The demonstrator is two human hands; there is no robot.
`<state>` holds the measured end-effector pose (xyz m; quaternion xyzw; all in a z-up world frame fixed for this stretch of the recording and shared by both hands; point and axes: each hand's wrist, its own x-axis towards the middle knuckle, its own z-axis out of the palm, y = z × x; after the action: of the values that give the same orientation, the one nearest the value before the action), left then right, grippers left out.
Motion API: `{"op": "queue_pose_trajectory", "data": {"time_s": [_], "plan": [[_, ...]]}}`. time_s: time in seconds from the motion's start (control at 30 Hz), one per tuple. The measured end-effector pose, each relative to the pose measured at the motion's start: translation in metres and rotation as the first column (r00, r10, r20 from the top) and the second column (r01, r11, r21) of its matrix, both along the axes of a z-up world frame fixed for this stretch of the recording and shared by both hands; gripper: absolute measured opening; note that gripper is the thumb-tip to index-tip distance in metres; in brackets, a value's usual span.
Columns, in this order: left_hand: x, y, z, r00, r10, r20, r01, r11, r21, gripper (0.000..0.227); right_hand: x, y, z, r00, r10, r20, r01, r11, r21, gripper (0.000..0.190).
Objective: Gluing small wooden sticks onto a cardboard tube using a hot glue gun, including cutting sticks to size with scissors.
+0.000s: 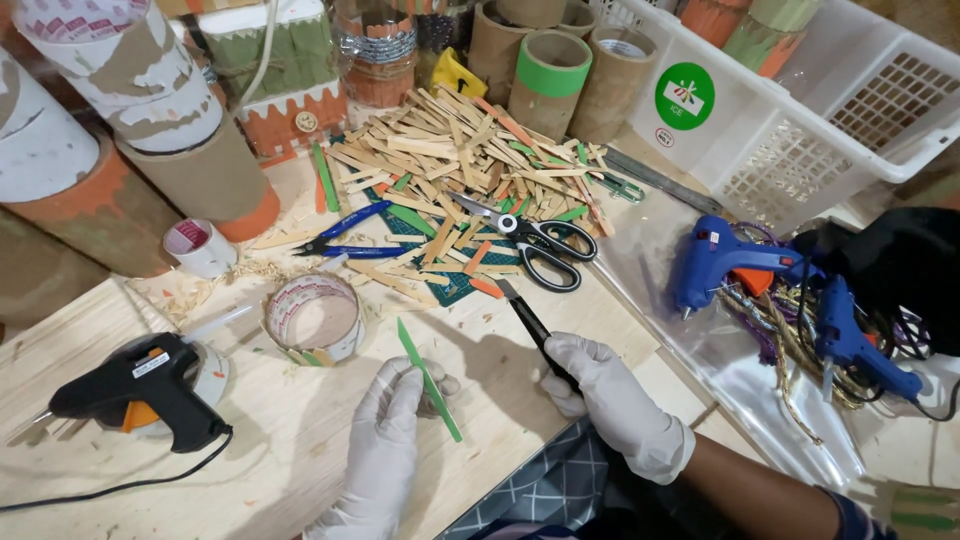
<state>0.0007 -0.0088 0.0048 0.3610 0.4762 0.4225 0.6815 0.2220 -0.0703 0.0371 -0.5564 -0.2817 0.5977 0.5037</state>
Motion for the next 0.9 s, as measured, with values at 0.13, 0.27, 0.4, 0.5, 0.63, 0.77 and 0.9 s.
{"op": "queue_pose_trajectory", "data": {"time_s": [0.13, 0.27, 0.4, 0.5, 0.63, 0.77, 0.9], "plan": [[0.001, -0.001, -0.006, 0.999, 0.018, 0.047, -0.019, 1.0, 0.015, 0.019, 0.007, -0.001, -0.006, 0.999, -0.032, 0.001, 0.032, 0.999, 0.032, 0.038], [0.002, -0.001, -0.001, 0.998, 0.033, 0.052, -0.032, 0.999, -0.016, 0.018, 0.015, 0.001, -0.01, 0.999, -0.034, -0.001, 0.034, 0.999, 0.03, 0.03], [0.002, 0.002, 0.0, 0.999, 0.016, 0.038, -0.015, 0.999, -0.033, 0.019, 0.028, 0.008, -0.02, 0.998, -0.055, 0.043, 0.05, 0.993, 0.11, 0.029], [0.005, 0.002, 0.0, 0.999, 0.004, 0.047, -0.003, 1.0, -0.024, 0.022, 0.034, 0.03, 0.017, 0.929, -0.226, 0.294, 0.214, 0.974, 0.073, 0.029], [0.006, -0.001, 0.003, 0.997, -0.079, 0.011, 0.078, 0.996, 0.046, 0.023, 0.101, 0.051, -0.002, 0.091, -0.164, 0.982, 0.176, 0.974, 0.146, 0.012], [0.007, 0.004, 0.013, 0.993, -0.119, -0.026, 0.121, 0.991, 0.051, 0.016, 0.139, 0.068, -0.037, -0.446, -0.04, 0.894, 0.032, 0.998, 0.06, 0.046], [0.005, 0.011, 0.028, 0.983, -0.141, -0.114, 0.137, 0.99, -0.036, 0.012, 0.119, 0.075, -0.027, -0.686, -0.068, 0.724, 0.0, 0.996, 0.094, 0.049]]}}
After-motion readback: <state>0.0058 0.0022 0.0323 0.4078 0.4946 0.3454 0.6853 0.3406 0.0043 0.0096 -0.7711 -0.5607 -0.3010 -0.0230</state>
